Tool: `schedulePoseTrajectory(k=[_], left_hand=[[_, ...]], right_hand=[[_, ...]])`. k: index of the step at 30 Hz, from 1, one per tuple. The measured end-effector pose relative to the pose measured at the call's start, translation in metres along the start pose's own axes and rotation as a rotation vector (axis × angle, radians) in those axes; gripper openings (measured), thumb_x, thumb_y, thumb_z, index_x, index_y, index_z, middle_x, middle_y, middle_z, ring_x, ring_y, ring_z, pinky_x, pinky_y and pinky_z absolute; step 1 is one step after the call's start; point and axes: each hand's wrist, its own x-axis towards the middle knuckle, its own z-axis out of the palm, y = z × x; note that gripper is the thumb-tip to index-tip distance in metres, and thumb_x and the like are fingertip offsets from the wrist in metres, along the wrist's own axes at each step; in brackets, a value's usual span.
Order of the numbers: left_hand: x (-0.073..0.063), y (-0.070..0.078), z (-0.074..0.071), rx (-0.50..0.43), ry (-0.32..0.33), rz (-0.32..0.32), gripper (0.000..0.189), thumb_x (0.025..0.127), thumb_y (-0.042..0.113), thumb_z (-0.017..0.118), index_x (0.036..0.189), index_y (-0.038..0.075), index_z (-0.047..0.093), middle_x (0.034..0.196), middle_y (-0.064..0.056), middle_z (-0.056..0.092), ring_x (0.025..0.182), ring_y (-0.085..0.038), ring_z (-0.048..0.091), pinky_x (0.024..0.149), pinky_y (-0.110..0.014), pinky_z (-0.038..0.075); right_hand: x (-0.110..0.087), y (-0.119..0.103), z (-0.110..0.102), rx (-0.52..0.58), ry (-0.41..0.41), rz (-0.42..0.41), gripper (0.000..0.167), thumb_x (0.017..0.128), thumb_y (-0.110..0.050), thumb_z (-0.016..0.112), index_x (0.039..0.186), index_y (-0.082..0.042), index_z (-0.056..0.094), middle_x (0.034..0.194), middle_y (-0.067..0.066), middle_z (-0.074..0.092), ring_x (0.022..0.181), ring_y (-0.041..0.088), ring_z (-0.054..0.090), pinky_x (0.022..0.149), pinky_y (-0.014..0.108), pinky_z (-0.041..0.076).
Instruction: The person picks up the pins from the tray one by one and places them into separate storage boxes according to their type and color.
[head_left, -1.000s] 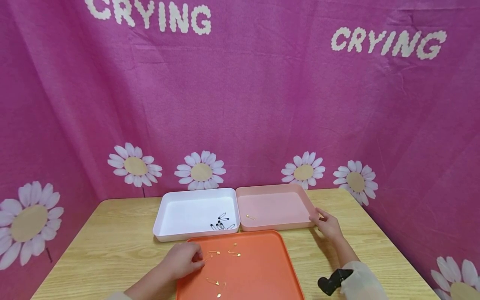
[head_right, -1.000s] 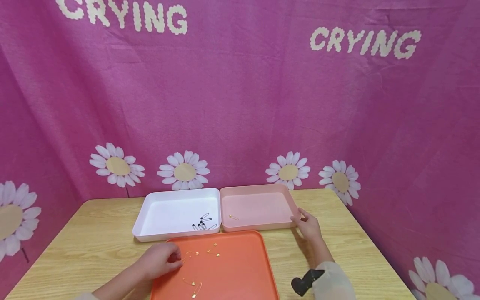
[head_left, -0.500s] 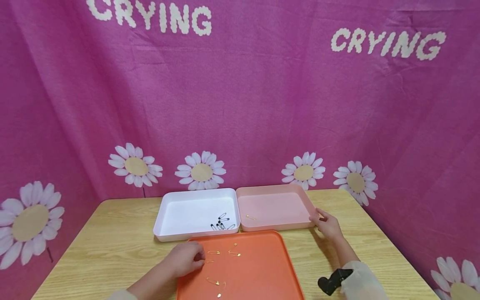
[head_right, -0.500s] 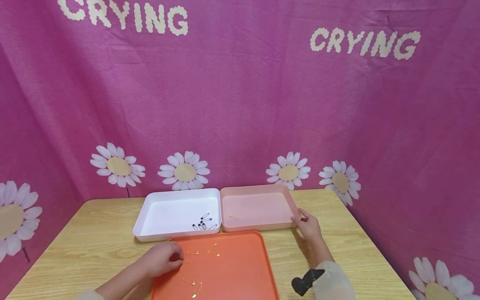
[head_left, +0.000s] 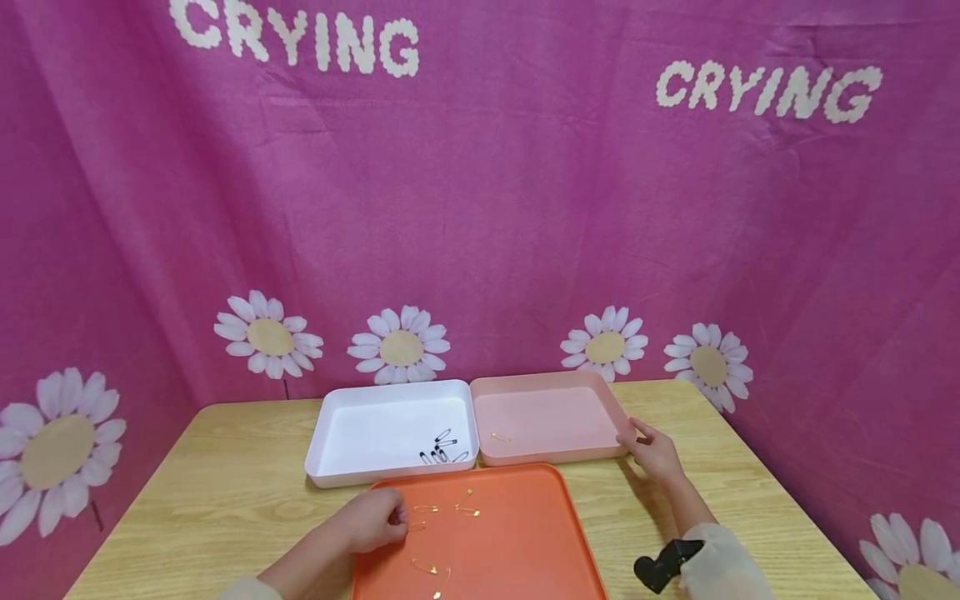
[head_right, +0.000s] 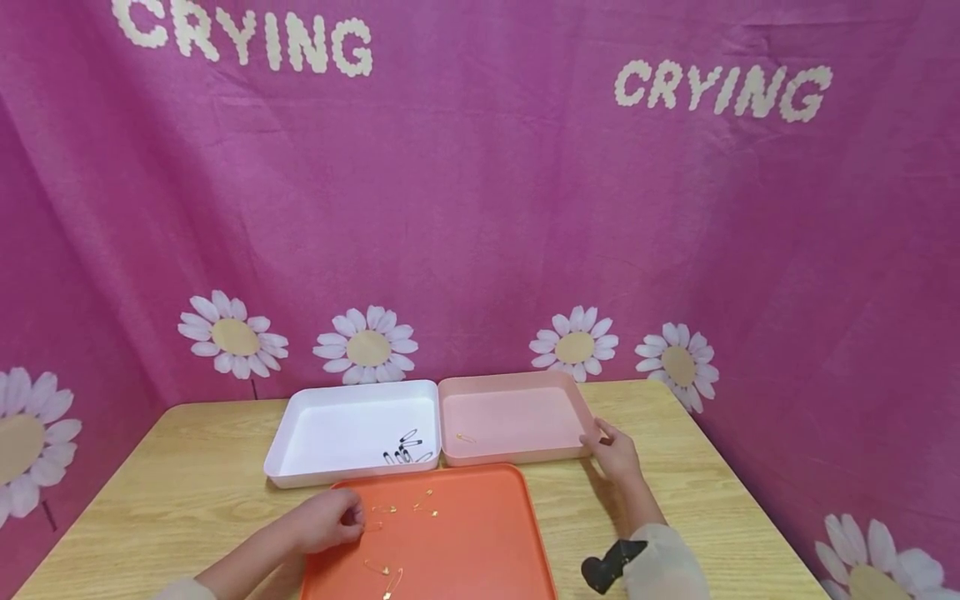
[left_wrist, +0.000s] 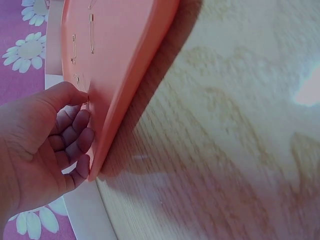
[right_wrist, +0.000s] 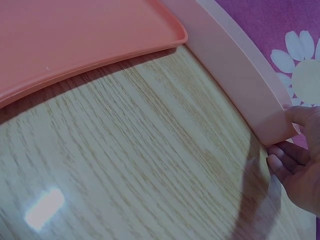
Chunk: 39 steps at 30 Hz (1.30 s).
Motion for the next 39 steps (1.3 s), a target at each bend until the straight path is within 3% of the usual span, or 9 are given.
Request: schedulePoseTrajectory(k=[6, 13, 18, 25, 30, 39], left_hand=[[0.0, 0.001, -0.001, -0.049, -0.019, -0.017, 0.011, 0.076, 0.012, 0.064, 0.069, 0.014, 0.055, 0.063, 0.006, 0.048, 0.058, -0.008, 0.042, 0.056, -0.022, 0.034], [0.007, 0.005, -0.013, -0.129, -0.001, 0.051, 0.01, 0.079, 0.007, 0.062, 0.072, 0.011, 0.056, 0.059, 0.006, 0.052, 0.055, -0.007, 0.044, 0.05, -0.021, 0.035], [0.013, 0.011, -0.022, -0.092, 0.048, 0.052, 0.009, 0.079, 0.008, 0.063, 0.073, 0.01, 0.056, 0.067, 0.004, 0.049, 0.06, -0.009, 0.044, 0.055, -0.022, 0.037], [0.025, 0.022, -0.034, -0.019, 0.127, 0.083, 0.008, 0.077, 0.009, 0.062, 0.072, 0.012, 0.056, 0.067, 0.006, 0.05, 0.06, -0.008, 0.043, 0.058, -0.022, 0.038], [0.036, 0.03, -0.04, -0.006, 0.131, 0.079, 0.007, 0.079, 0.01, 0.062, 0.074, 0.012, 0.058, 0.068, 0.005, 0.052, 0.065, -0.01, 0.045, 0.062, -0.024, 0.041], [0.048, 0.038, -0.047, -0.018, 0.119, 0.067, 0.006, 0.078, 0.011, 0.062, 0.075, 0.011, 0.058, 0.069, 0.004, 0.053, 0.065, -0.01, 0.046, 0.063, -0.025, 0.041]], right_hand=[[-0.001, -0.001, 0.001, -0.002, 0.004, 0.002, 0.058, 0.094, -0.022, 0.055, 0.14, 0.006, 0.034, 0.13, 0.037, 0.043, 0.098, 0.028, 0.055, 0.075, 0.025, 0.049], [-0.002, -0.003, 0.001, -0.003, -0.013, 0.018, 0.059, 0.095, -0.023, 0.053, 0.142, 0.004, 0.031, 0.135, 0.037, 0.039, 0.112, 0.039, 0.05, 0.091, 0.041, 0.048], [-0.002, -0.002, 0.001, -0.004, -0.018, 0.022, 0.059, 0.095, -0.024, 0.051, 0.143, 0.003, 0.03, 0.136, 0.037, 0.036, 0.115, 0.041, 0.049, 0.095, 0.046, 0.046], [-0.004, -0.003, 0.0, -0.006, -0.008, 0.017, 0.059, 0.095, -0.024, 0.053, 0.142, 0.005, 0.031, 0.135, 0.037, 0.038, 0.112, 0.037, 0.05, 0.088, 0.037, 0.049], [-0.005, -0.003, 0.001, -0.002, 0.0, 0.023, 0.059, 0.095, -0.023, 0.054, 0.142, 0.005, 0.032, 0.135, 0.037, 0.038, 0.113, 0.036, 0.049, 0.082, 0.029, 0.049], [-0.003, -0.003, 0.002, -0.001, 0.0, 0.021, 0.059, 0.095, -0.023, 0.054, 0.142, 0.004, 0.031, 0.135, 0.037, 0.038, 0.113, 0.036, 0.049, 0.084, 0.03, 0.048]])
